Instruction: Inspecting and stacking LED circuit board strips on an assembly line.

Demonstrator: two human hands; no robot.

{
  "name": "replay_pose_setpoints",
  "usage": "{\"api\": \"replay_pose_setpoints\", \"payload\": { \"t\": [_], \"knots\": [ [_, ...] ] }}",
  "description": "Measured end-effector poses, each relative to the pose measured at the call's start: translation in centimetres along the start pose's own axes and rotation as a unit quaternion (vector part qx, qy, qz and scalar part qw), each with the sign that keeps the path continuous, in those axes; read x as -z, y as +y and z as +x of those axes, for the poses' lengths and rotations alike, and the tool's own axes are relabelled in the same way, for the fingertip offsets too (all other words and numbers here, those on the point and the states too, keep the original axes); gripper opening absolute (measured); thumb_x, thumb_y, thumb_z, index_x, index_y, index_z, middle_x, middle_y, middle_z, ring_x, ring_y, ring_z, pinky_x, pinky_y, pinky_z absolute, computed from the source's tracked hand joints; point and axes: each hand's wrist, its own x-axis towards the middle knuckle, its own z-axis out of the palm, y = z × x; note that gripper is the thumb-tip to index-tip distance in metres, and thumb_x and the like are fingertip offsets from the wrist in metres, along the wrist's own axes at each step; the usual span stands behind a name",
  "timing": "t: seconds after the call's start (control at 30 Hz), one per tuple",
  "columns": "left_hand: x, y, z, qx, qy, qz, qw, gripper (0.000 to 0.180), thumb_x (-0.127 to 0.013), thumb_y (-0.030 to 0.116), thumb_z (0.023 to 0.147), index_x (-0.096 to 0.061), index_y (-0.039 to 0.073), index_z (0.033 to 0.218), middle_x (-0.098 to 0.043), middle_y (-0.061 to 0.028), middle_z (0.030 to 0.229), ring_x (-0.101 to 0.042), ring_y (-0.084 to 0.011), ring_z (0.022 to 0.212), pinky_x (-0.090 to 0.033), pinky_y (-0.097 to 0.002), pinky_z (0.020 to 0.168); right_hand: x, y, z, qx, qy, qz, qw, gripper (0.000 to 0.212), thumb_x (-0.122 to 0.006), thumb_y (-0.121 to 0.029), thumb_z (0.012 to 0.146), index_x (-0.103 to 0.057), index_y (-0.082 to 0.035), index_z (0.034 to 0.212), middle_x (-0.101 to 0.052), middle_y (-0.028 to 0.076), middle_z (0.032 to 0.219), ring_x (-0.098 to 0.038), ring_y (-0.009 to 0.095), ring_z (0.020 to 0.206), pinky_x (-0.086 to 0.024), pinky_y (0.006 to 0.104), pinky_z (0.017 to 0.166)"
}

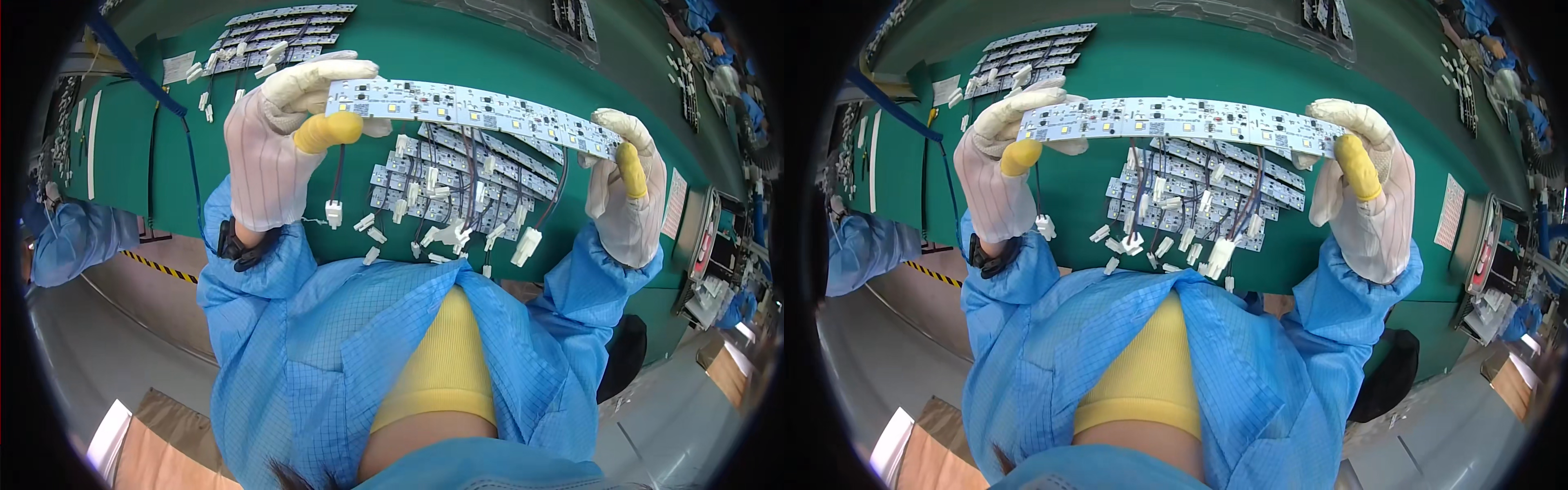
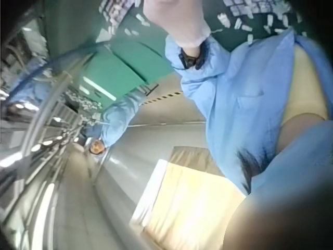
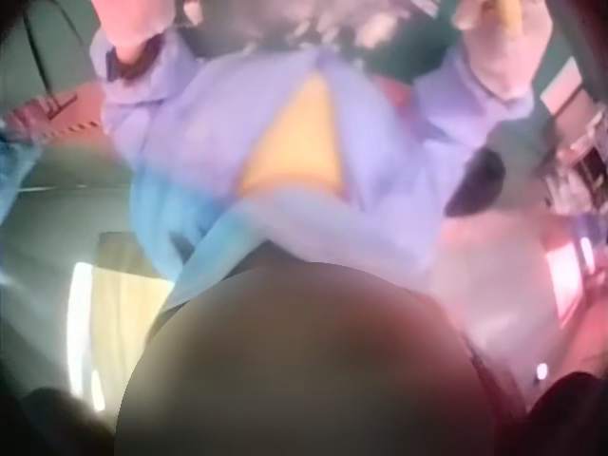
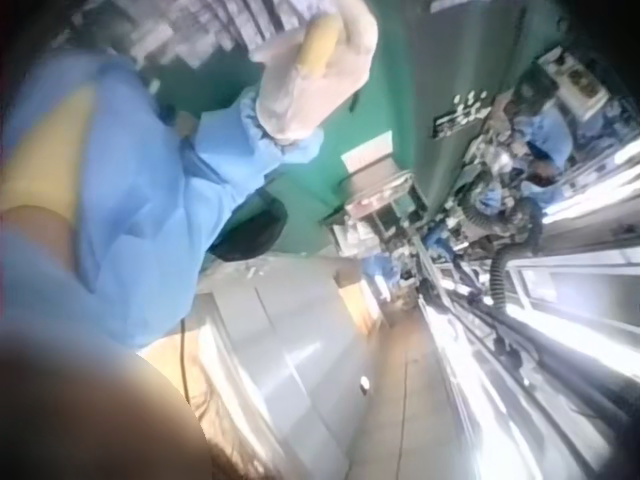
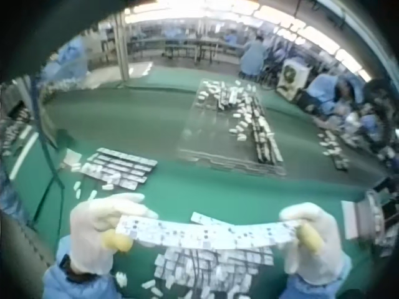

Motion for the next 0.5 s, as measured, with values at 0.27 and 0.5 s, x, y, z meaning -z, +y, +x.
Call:
{"api": "replay_pose_setpoints", "payload": {
  "t": [0.27, 0.5],
  "knots": [
    [0.2, -1.0, -0.1, -0.085, 0.022, -0.003, 0.996, 0.040, -0.066, 0.013, 0.086, -0.055, -0.010, 0.117, -0.067, -0.0183, 0.100, -0.066, -0.0186, 0.081, -0.054, -0.0257, 0.071, -1.3, -1.7, -0.2, -0.044, 0.011, 0.004, 0.999, 0.056, -0.066, -0.034, 0.083, -0.051, 0.008, 0.117, -0.063, 0.008, 0.075, -0.049, 0.007, 0.042, -0.037, 0.0157, 0.043],
    [0.7, -0.3, 0.1, -0.020, 0.029, 0.021, 0.999, 0.042, -0.066, 0.021, 0.086, -0.058, -0.008, 0.115, -0.070, -0.0163, 0.091, -0.067, -0.0174, 0.082, -0.052, -0.0260, 0.077, -0.8, -1.7, 0.2, -0.088, 0.006, -0.019, 0.996, 0.076, -0.067, -0.057, 0.077, -0.052, 0.006, 0.116, -0.065, 0.013, 0.083, -0.051, 0.006, 0.043, -0.039, 0.0148, 0.039]
  ]
}}
